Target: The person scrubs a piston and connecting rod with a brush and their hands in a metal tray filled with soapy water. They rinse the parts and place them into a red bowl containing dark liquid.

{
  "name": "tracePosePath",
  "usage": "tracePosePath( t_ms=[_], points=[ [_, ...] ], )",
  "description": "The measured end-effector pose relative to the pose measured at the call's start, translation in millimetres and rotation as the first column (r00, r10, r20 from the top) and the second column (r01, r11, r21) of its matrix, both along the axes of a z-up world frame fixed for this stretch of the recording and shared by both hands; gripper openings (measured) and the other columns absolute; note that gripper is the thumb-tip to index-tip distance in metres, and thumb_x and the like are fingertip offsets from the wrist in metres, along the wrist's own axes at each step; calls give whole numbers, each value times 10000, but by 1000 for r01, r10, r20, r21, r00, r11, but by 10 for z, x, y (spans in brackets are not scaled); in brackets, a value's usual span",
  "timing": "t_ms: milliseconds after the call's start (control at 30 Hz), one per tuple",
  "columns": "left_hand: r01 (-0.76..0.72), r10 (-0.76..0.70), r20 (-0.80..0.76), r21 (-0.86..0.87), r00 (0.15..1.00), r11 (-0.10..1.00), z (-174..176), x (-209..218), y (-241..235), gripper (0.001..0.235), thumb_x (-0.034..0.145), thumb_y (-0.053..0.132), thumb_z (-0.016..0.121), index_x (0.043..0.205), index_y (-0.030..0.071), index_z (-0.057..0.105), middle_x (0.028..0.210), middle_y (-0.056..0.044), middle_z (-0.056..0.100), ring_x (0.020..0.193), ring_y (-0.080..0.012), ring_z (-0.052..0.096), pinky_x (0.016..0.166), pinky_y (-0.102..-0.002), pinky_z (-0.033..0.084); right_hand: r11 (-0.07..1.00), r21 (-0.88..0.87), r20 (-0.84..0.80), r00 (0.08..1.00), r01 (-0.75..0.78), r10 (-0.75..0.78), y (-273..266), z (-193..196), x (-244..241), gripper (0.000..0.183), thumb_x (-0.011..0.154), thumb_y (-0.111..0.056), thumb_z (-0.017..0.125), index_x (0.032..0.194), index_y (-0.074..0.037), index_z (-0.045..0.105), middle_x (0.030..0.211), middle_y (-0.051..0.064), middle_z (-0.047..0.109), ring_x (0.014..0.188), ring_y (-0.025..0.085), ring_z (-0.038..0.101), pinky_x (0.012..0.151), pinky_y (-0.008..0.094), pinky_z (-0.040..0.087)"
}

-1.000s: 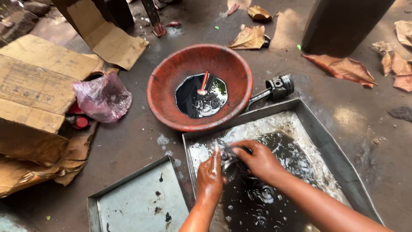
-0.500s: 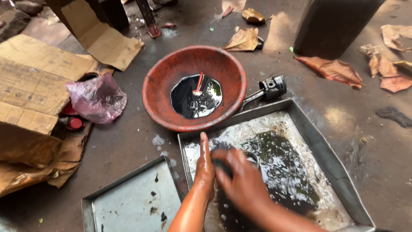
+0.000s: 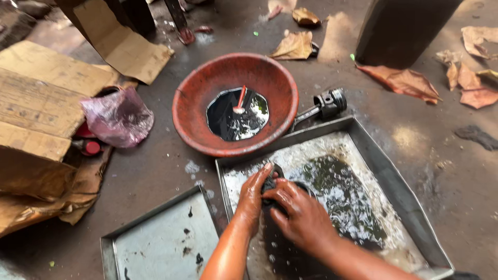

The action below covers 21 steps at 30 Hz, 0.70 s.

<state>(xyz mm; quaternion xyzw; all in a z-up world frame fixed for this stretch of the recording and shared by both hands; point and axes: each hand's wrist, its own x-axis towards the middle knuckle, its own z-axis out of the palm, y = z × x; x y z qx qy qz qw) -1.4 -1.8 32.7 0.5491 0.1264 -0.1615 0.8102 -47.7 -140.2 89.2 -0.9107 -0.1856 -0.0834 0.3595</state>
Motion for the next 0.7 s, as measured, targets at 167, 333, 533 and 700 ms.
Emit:
tracePosePath(
  t_ms=[167,333,533,700],
  points=[
    [-12,15,-95,34,995,999,40,-8,29,552,932,618,572,988,86,708,917,-41,689,839,-154,628,786,-315,504,992,112,-243,966,-62,88,-255,-315,115,317,837,-169,765,1133,-144,655,1065,75,700,896,284,722,778,379,585],
    [-66,95,-176,164,980,984,54,-7,44,688,930,691,461,963,59,734,824,-73,703,761,-176,648,746,-310,518,683,607,-536,844,407,-27,-202,-308,374,218,890,-128,723,1088,-125,635,1016,25,685,823,193,667,691,379,565],
    [-61,71,-73,129,995,990,-121,-14,77,455,922,516,603,925,82,739,817,-3,704,757,-114,614,716,-267,503,882,252,-607,775,398,-176,-109,-211,226,307,912,-274,740,1189,-182,647,1078,24,708,963,199,700,812,347,561],
    [-117,104,71,208,992,971,-385,-16,-1,410,1019,423,664,873,39,674,789,7,524,725,-113,424,633,-302,371,954,-299,105,993,-14,48,-206,-470,43,329,844,-262,703,1156,-160,704,1167,84,681,997,321,690,743,378,576]
  ],
)
